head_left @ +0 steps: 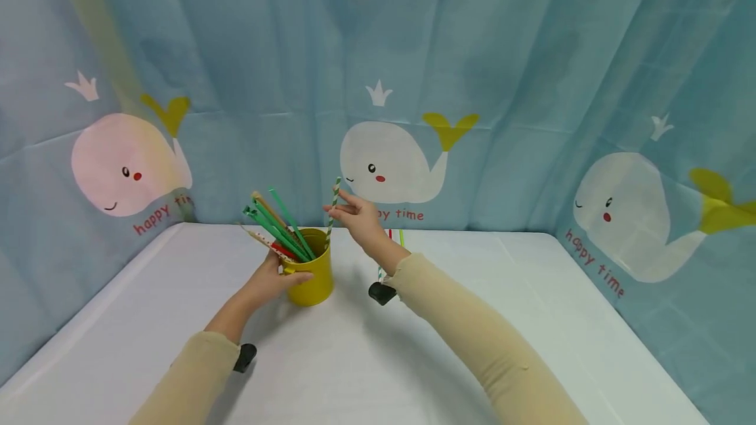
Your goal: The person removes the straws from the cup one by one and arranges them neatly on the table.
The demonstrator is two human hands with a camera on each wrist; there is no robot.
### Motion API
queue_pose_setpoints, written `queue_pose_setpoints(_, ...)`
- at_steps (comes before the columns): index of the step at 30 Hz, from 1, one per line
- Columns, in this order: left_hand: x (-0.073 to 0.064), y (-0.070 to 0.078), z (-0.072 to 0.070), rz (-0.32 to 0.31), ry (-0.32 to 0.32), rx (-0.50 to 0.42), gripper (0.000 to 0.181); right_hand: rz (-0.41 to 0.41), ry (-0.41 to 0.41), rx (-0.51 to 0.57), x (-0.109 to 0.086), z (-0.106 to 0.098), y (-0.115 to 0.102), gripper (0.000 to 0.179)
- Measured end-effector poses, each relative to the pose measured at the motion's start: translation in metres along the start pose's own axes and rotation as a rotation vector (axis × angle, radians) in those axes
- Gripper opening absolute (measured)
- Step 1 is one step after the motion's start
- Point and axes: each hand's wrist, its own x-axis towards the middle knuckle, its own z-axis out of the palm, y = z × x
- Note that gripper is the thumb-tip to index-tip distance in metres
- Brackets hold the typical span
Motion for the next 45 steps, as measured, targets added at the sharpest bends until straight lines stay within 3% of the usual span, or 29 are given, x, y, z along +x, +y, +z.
queue_pose_setpoints(5, 0.000, 0.001, -0.001, -0.023, -0.004, 0.002, 0.100, -0.050, 0.004, 0.065, -0.004, -0.007, -0.008, 0.053)
queue_pose_setpoints(17, 0.000, -0.001, 0.000, -0.027, -0.007, 0.007, 0.100, -0.175, 0.125, 0.164, -0.015, -0.023, -0.015, 0.049)
queue_pose_setpoints(24, 0.000, -0.003, 0.000, -0.009, -0.011, -0.014, 0.098, -0.285, 0.254, 0.216, -0.015, -0.032, -0.021, 0.027)
queue_pose_setpoints(29, -0.001, -0.002, -0.001, -0.010, -0.017, -0.010, 0.098, -0.390, 0.297, 0.260, -0.015, -0.042, -0.020, 0.018)
queue_pose_setpoints(33, -0.001, -0.002, -0.002, -0.002, -0.018, -0.014, 0.096, -0.403, 0.305, 0.222, -0.015, -0.053, -0.016, 0.013)
queue_pose_setpoints(38, -0.002, -0.002, -0.002, 0.011, -0.021, -0.018, 0.096, -0.361, 0.295, 0.099, -0.017, -0.070, -0.010, 0.024)
queue_pose_setpoints(45, -0.002, 0.000, -0.002, 0.003, -0.025, -0.020, 0.096, -0.275, 0.119, -0.065, -0.022, -0.098, -0.002, 0.044)
